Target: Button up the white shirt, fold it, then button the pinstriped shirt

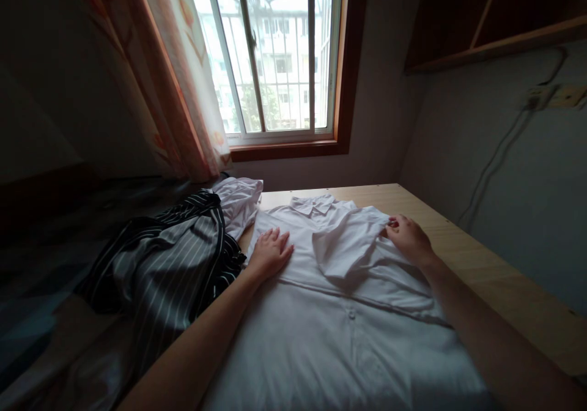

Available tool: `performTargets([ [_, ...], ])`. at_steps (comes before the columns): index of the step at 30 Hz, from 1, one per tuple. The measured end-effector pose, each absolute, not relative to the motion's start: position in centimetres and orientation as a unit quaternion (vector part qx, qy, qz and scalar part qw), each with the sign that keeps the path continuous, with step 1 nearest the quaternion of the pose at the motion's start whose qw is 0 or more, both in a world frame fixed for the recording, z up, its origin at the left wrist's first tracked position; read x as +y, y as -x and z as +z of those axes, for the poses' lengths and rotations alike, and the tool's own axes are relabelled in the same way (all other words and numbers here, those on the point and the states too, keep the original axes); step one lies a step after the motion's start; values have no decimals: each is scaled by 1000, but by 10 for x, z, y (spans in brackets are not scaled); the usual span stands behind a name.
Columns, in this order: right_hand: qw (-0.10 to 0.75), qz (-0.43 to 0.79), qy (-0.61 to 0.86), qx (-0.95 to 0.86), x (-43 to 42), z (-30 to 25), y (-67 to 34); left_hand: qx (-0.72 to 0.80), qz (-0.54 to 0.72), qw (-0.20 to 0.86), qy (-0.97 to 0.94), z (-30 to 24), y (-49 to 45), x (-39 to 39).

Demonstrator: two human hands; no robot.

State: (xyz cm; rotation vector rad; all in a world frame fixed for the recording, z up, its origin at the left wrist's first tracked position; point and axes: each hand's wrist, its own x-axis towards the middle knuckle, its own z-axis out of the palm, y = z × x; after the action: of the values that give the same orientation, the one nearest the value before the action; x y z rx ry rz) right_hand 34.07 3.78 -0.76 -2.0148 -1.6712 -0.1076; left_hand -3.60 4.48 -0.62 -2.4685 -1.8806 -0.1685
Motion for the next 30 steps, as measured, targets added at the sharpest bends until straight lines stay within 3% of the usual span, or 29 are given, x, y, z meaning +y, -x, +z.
performTargets([
  [4, 160, -50, 809, -564, 39, -7, -351, -603, -52, 17, 796, -6, 36, 45],
  [7, 159, -26, 813, -559, 48, -13, -345, -603, -57, 17, 796, -7, 36, 46],
  [13, 255, 21, 793, -552, 72, -33, -337, -607, -53, 10, 792, -7, 36, 46],
  [18, 502, -9, 661, -557, 66, -20, -332, -605, -63, 1, 794, -8, 36, 46],
  [21, 589, -1, 561, -582, 50, -1, -320, -601, -87, -7, 794, -11, 37, 47],
  [26, 602, 38, 442, -664, 13, 16, -286, -566, -193, -35, 801, -11, 45, 51],
  [30, 543, 60, 349, -761, -22, 22, -256, -525, -302, -163, 779, 6, 55, 50],
])
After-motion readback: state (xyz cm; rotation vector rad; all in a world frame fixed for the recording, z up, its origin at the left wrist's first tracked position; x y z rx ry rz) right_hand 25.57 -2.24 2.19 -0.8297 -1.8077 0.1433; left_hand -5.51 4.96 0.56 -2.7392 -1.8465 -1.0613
